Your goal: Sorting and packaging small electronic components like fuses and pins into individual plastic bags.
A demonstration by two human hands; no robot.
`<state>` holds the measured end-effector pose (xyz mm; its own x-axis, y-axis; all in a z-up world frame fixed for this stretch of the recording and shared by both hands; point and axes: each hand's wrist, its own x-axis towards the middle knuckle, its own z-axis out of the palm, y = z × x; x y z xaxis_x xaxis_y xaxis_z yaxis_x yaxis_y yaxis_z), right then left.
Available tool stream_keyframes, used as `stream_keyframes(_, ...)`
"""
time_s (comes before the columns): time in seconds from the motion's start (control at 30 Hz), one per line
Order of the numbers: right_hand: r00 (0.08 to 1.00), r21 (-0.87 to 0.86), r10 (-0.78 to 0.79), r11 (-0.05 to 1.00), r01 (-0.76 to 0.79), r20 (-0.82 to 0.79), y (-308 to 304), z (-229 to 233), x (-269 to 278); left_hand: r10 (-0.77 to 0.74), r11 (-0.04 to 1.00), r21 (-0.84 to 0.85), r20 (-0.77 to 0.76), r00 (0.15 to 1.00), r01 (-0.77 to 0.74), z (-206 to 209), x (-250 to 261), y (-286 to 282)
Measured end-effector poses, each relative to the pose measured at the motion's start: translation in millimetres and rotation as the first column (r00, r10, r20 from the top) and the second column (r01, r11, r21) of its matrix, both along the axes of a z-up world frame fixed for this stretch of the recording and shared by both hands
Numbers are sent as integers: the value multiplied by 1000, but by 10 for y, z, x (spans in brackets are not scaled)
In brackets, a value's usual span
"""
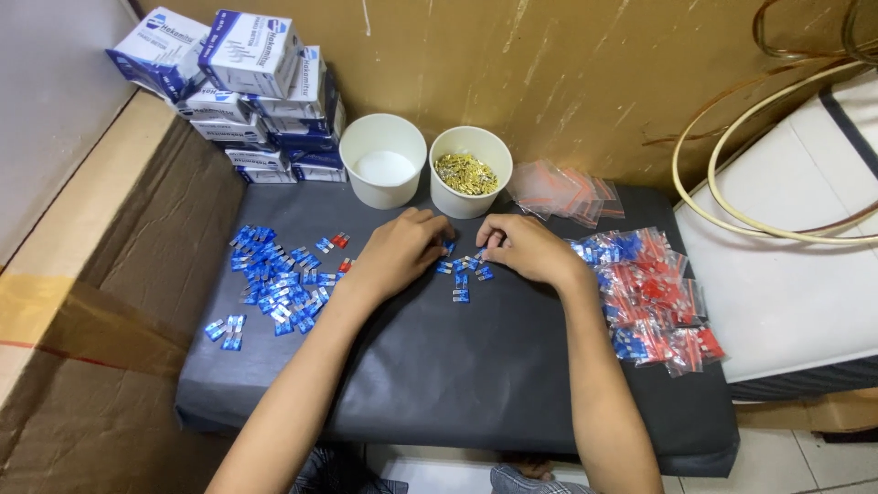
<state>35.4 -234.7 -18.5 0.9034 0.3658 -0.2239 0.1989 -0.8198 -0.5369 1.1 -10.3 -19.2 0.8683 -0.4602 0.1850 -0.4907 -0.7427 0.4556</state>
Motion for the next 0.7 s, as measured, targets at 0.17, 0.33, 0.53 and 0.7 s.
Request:
stream_keyframes(0.17, 1000, 24, -9, 1000, 9, -4, 60, 27, -14, -29, 998, -57, -56, 998, 26, 66, -32, 18)
stream_keyframes(0.33, 990, 12, 55, 998, -57, 127, 171, -23, -48, 48, 988, -139, -101, 994, -62, 187, 9, 344)
stream_keyframes(0.53, 903, 95, 220, 958, -272, 368, 909, 58, -323, 247, 926, -282, -53, 967, -252, 277, 37, 1267)
stream_keyframes(0.7, 768, -6, 446, 866, -500, 459, 1390, -122, -465, 504, 842, -18, -333, 797, -539, -45, 115, 1649)
